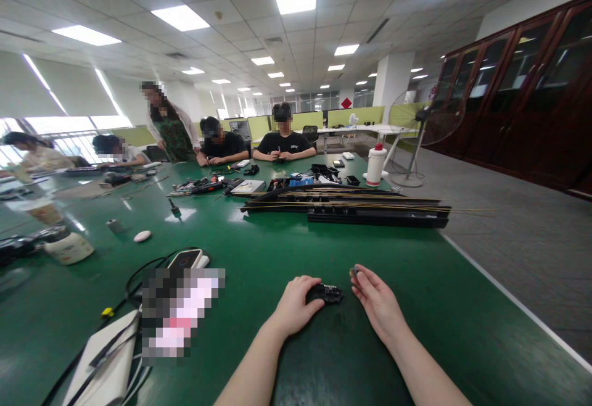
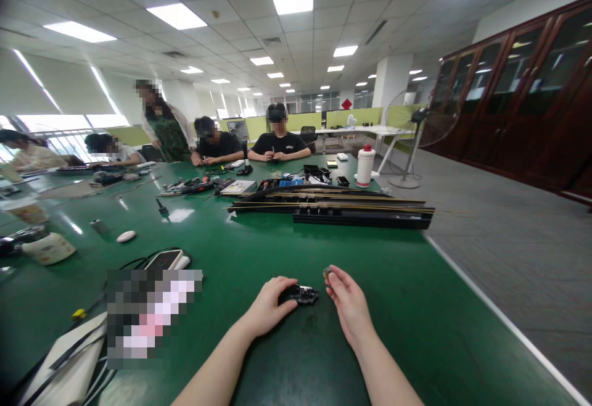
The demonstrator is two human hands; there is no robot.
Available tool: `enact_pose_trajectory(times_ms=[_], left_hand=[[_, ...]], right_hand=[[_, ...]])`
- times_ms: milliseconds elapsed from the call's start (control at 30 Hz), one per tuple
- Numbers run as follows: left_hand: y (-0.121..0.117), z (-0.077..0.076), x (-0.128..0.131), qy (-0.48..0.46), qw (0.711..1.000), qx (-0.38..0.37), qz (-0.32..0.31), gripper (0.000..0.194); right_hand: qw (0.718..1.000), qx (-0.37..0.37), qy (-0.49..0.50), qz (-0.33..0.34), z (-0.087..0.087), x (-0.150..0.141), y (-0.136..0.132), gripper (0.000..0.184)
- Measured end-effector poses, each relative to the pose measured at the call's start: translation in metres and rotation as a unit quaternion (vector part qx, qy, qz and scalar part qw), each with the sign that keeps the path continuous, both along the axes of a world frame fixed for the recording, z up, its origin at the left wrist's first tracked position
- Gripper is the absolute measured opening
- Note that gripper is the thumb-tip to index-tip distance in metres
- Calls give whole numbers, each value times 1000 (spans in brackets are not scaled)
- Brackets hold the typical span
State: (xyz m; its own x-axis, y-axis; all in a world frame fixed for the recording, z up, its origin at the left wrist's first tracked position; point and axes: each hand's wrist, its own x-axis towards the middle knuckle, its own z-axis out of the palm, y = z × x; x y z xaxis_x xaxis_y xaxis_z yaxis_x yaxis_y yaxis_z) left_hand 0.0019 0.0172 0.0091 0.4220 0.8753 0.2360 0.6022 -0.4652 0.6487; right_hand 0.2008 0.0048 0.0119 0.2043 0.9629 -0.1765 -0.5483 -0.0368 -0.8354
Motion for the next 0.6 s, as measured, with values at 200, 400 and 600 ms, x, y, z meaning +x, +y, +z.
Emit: enact_pose_trajectory(times_ms=[200, 400, 600], left_hand=[[0, -1, -1, 1, 1000, 0, 1, 40], [0, -2, -1, -1, 1000, -2, -1, 41], [1, -2, -1, 0, 1000, 1, -2, 41]], right_hand=[[997, 5, -80, 5, -3, -3, -1, 42], [987, 20, -152, 52, 1, -7, -4, 44], [958, 56, -270, 84, 2, -11, -6, 38]])
